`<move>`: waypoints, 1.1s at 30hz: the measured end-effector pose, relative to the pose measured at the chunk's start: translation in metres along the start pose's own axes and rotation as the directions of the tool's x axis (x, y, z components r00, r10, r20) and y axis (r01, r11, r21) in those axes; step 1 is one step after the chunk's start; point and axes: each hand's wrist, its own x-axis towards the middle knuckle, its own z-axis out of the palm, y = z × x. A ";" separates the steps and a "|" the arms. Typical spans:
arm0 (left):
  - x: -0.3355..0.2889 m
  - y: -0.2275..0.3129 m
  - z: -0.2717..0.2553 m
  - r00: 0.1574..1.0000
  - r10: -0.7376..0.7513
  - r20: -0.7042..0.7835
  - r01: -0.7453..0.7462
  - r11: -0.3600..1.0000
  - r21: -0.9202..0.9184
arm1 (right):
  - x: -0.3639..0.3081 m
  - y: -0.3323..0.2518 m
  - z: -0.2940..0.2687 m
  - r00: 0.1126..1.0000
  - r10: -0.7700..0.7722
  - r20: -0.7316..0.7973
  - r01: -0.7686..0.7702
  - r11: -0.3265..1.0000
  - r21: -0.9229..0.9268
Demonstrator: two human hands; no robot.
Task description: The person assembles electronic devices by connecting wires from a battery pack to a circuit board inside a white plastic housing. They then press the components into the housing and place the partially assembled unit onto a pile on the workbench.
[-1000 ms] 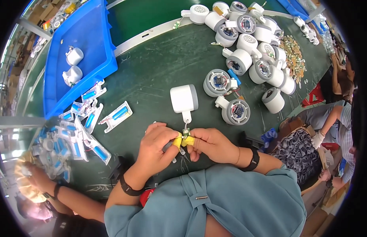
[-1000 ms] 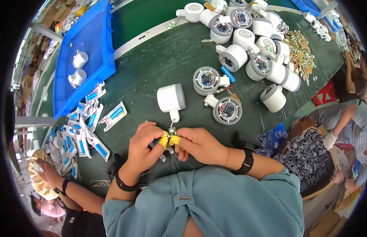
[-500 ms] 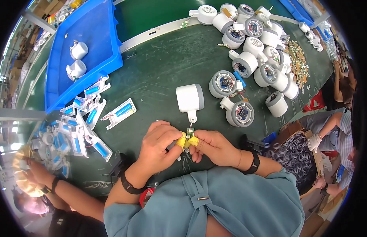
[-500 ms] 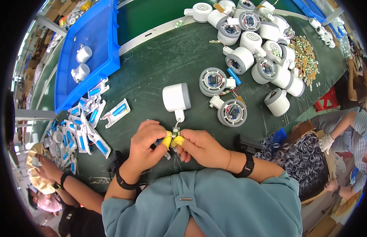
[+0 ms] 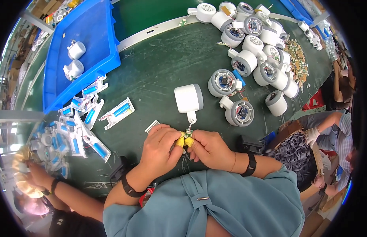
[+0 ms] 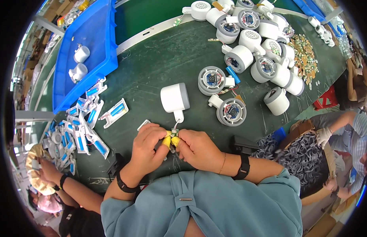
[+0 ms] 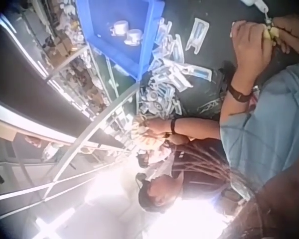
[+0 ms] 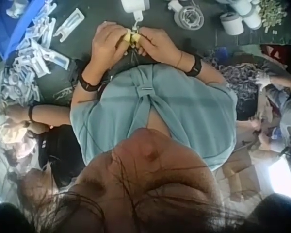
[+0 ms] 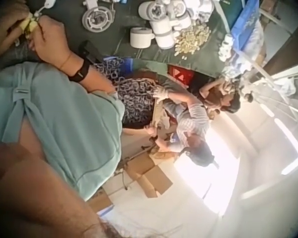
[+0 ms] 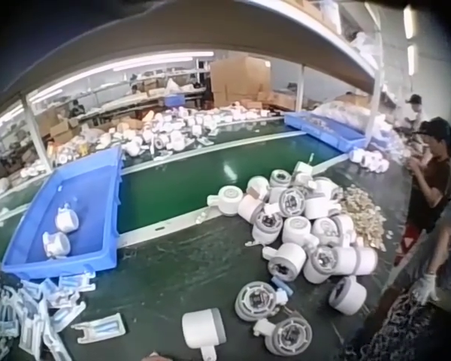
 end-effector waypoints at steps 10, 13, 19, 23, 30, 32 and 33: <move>-0.001 0.005 0.004 0.999 -0.043 -0.009 0.042 0.998 -0.040 | 0.001 0.010 0.009 0.975 -0.194 -0.110 0.151 0.938 -0.313; 0.001 0.005 0.001 1.000 0.008 0.010 -0.007 0.999 -0.033 | 0.001 0.012 0.009 0.972 -0.199 -0.121 0.156 0.943 -0.295; 0.006 -0.003 -0.009 0.995 0.019 0.100 -0.013 0.998 -0.059 | 0.003 0.004 0.005 0.990 -0.126 -0.071 0.110 0.976 -0.188; 0.007 -0.005 -0.023 0.978 -0.056 0.202 0.067 0.997 -0.048 | -0.003 -0.004 -0.002 0.994 -0.110 -0.006 0.110 0.993 -0.040; 0.005 -0.003 -0.017 0.982 -0.084 0.170 0.055 0.984 0.167 | -0.005 -0.022 -0.024 0.842 -0.459 -0.284 0.261 0.807 -0.530; 0.005 -0.004 -0.015 0.991 -0.056 0.123 0.033 0.982 0.187 | 0.009 -0.027 -0.027 0.775 -0.581 -0.247 0.310 0.692 -0.652; 0.005 -0.004 -0.014 0.991 -0.049 0.126 0.024 0.981 0.190 | 0.013 -0.028 -0.028 0.819 -0.537 -0.205 0.289 0.693 -0.661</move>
